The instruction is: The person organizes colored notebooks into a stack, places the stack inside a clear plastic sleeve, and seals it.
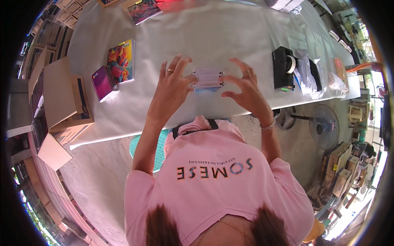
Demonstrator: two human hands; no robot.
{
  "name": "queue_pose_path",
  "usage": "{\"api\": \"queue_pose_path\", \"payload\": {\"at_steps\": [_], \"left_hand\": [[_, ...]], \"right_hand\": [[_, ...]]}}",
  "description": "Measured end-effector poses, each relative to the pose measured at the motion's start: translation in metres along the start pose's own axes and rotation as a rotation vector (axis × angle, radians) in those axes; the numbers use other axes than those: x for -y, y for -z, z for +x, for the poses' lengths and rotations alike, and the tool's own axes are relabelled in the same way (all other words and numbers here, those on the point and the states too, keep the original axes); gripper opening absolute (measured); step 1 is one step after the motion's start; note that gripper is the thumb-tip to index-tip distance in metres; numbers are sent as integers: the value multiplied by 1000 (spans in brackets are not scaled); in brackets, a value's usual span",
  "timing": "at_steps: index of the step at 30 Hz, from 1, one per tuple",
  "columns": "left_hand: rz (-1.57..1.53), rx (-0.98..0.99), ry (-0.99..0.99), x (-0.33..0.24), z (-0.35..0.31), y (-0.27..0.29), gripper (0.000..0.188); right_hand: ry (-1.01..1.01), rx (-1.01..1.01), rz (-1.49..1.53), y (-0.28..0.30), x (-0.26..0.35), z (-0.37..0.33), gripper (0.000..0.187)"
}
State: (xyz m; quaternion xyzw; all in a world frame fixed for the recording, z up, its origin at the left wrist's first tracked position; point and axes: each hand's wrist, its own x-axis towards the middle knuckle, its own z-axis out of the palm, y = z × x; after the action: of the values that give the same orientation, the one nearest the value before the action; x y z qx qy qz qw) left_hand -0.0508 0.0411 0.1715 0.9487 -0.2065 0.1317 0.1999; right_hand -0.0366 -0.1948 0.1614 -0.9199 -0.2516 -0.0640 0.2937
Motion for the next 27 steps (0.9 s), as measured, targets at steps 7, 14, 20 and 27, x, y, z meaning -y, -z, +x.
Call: {"api": "queue_pose_path", "payload": {"at_steps": [7, 14, 20, 27], "left_hand": [[-433, -103, 146, -10, 33, 39, 22], [-504, -114, 279, 2, 45, -3, 43], [-595, -39, 375, 20, -4, 5, 55], [-692, -362, 335, 5, -38, -101, 62]], "right_hand": [[-141, -112, 355, 21, -19, 24, 28], [-102, 36, 344, 15, -3, 70, 26], [-245, -72, 371, 10, -58, 1, 41], [-208, -23, 466, -70, -46, -41, 71]]}}
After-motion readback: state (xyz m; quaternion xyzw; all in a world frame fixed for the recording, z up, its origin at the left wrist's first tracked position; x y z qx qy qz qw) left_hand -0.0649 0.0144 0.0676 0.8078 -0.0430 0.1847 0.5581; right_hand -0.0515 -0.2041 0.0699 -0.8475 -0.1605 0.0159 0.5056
